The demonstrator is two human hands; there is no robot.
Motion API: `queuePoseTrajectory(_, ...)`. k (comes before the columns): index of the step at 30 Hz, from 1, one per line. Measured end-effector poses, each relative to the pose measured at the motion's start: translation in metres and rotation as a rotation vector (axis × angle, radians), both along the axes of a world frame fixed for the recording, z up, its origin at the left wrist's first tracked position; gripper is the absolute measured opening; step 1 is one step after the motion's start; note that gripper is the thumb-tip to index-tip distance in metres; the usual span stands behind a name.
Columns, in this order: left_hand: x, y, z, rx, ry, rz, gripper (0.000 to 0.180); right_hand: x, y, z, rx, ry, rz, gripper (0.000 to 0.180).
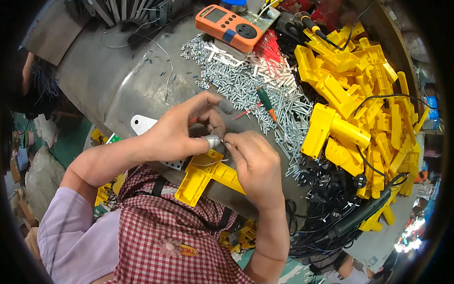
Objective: The person assembles an electric tool by connecting and soldering wires with a soldering iron, fitting the components inside the plastic housing, and securing the casing with an electric screwdriver.
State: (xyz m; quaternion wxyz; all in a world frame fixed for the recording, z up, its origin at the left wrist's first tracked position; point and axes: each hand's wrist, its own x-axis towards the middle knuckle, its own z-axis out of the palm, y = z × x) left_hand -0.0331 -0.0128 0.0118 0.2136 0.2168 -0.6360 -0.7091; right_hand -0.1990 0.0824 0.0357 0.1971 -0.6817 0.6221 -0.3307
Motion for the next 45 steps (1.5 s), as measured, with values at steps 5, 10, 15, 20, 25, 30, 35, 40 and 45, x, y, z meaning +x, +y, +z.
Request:
queuePoseTrajectory(5, 0.000, -0.004, -0.003, 0.142, 0.050, -0.015, 0.052, 0.002, -0.002, -0.004, -0.085, 0.126, 0.053, 0.012)
queuePoseTrajectory(10, 0.001, 0.007, 0.008, -0.446, -0.111, 0.108, 0.050, -0.010, -0.006, -0.009, -0.051, 0.087, 0.118, 0.010)
queuePoseTrajectory(15, -0.004, 0.006, -0.003, -0.840, 0.043, 0.221, 0.048, -0.020, -0.015, -0.016, 0.676, -1.098, 0.015, 0.015)
queuePoseTrajectory(20, -0.009, 0.002, -0.001, 0.076, 0.014, 0.207, 0.047, -0.003, -0.009, -0.014, -0.170, 0.150, -0.053, 0.007)
queuePoseTrajectory(25, 0.000, 0.000, -0.007, -1.197, 0.140, 0.205, 0.050, -0.007, -0.010, -0.002, 0.463, -0.613, -0.106, 0.011)
queuePoseTrajectory(30, 0.001, -0.006, 0.010, -0.100, -0.136, 0.095, 0.048, -0.002, -0.011, 0.000, 0.088, 0.028, 0.039, 0.011)
queuePoseTrajectory(35, 0.006, 0.001, 0.001, -0.222, -0.140, 0.053, 0.056, -0.005, -0.013, -0.014, -0.155, 0.102, 0.127, 0.010)
queuePoseTrajectory(40, 0.024, 0.019, -0.003, -0.893, -0.130, 0.191, 0.063, -0.011, -0.018, -0.022, 0.112, -0.062, -0.083, 0.010)
queuePoseTrajectory(45, 0.024, 0.020, -0.018, -1.116, -0.135, 0.165, 0.036, -0.007, -0.004, -0.021, -0.168, 0.108, -0.286, 0.019)
